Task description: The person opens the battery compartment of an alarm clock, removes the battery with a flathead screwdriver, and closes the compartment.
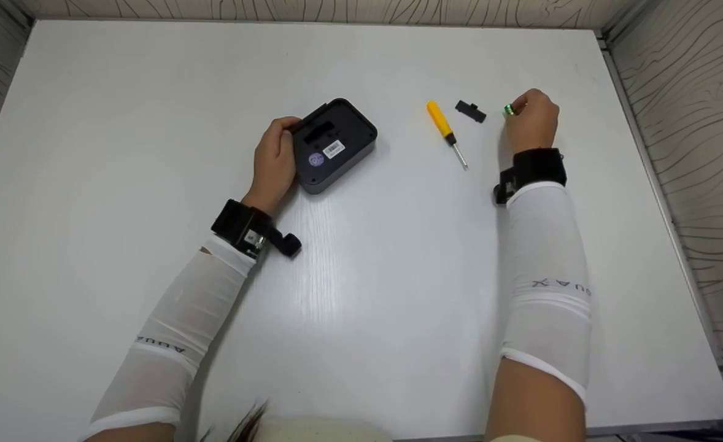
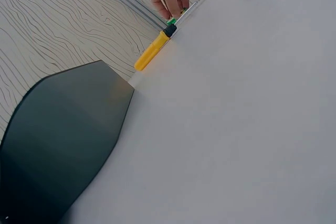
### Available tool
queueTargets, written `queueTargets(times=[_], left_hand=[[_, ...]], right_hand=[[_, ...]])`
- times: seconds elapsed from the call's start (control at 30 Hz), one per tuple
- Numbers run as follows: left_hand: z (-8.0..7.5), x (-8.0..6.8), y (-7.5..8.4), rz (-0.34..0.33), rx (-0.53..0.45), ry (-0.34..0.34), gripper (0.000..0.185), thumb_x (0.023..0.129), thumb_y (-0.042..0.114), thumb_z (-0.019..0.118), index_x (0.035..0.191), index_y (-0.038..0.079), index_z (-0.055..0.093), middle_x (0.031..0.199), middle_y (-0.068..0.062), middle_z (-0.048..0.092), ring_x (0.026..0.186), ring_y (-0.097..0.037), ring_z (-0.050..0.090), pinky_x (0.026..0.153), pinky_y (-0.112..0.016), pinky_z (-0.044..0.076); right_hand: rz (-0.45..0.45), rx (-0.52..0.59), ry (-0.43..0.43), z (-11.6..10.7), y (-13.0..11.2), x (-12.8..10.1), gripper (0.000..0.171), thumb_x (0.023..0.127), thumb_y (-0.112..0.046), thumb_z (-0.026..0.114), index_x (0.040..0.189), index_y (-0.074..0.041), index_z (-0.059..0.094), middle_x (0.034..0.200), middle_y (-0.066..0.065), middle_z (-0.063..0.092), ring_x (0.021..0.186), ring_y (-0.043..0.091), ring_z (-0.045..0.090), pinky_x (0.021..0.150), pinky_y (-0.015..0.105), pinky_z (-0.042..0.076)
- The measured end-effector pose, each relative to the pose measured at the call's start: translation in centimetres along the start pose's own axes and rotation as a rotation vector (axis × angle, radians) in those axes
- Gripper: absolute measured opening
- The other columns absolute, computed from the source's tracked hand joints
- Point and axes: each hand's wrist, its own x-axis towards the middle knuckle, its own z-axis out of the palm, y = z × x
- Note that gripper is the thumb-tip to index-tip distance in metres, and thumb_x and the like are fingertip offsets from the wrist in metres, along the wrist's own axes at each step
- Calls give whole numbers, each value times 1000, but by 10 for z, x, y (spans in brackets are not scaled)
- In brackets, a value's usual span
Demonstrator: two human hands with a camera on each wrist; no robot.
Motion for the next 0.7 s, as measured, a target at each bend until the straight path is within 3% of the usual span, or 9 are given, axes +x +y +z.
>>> queueTargets(times=[0.33, 0.7], left_hand=[[-1, 0, 1, 9, 7, -5, 35, 107, 6, 35, 132, 1, 58, 131, -12, 62, 122, -19, 56, 104, -25, 40], [-1, 0, 0, 12, 22, 2, 34, 107, 6, 36, 132, 2, 59, 130, -12, 62, 121, -19, 56, 103, -26, 40]], right_hand=[[-69, -58, -22, 4, 0, -1, 24, 93, -2, 62, 115, 8, 66, 101, 15, 67, 70, -3, 47, 67, 15, 41], [-66, -77, -48, 5, -1, 0, 25, 94, -4, 61, 116, 8, 65, 107, 20, 67, 73, -1, 48, 68, 15, 41]])
